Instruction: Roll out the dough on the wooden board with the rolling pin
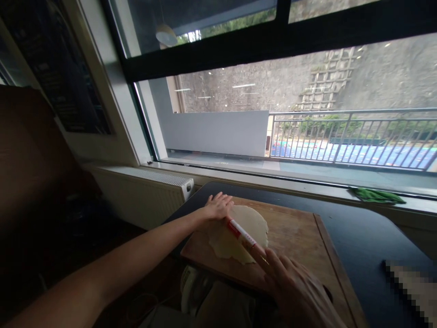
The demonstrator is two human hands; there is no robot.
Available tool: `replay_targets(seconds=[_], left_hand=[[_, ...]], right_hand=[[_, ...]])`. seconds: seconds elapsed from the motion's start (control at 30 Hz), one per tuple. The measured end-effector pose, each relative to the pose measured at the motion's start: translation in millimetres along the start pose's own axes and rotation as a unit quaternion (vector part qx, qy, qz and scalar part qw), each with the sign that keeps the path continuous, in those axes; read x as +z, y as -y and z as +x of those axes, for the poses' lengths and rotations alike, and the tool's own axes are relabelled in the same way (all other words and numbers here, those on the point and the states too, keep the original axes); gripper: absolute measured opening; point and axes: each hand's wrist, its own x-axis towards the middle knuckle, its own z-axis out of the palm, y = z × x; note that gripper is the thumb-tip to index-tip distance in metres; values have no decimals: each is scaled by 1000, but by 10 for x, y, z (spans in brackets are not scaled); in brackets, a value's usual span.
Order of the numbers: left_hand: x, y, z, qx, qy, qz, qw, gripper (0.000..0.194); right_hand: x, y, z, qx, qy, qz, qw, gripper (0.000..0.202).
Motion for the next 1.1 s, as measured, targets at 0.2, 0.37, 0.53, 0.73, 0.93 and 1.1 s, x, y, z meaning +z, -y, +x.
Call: replay_targets(seconds=[0.2,0.37,0.53,0.73,0.93,1.1], left_hand=[[-24,-462,563,-27,5,-17,999,55],[-24,-576,731,-14,-2,-30,999,57],[-38,-220,247,-20,18,-24,999,56],[-15,160,-288,-34,9,-16,999,60],[-41,-246,259,-50,-6,-10,999,62],[-49,-687,789,-38,-25,-23,999,64]], right_hand=[[-83,-217,-27,72,34,33,996,40],[-130,-232,-56,105,40,17,994,34],[-180,-62,-63,33,22,17,999,57],[-139,97,-28,-2,21,23,1000,68],[-101,-89,17,33,-2,35,999,50],[-57,-257,-21,113,30,24,993,25]])
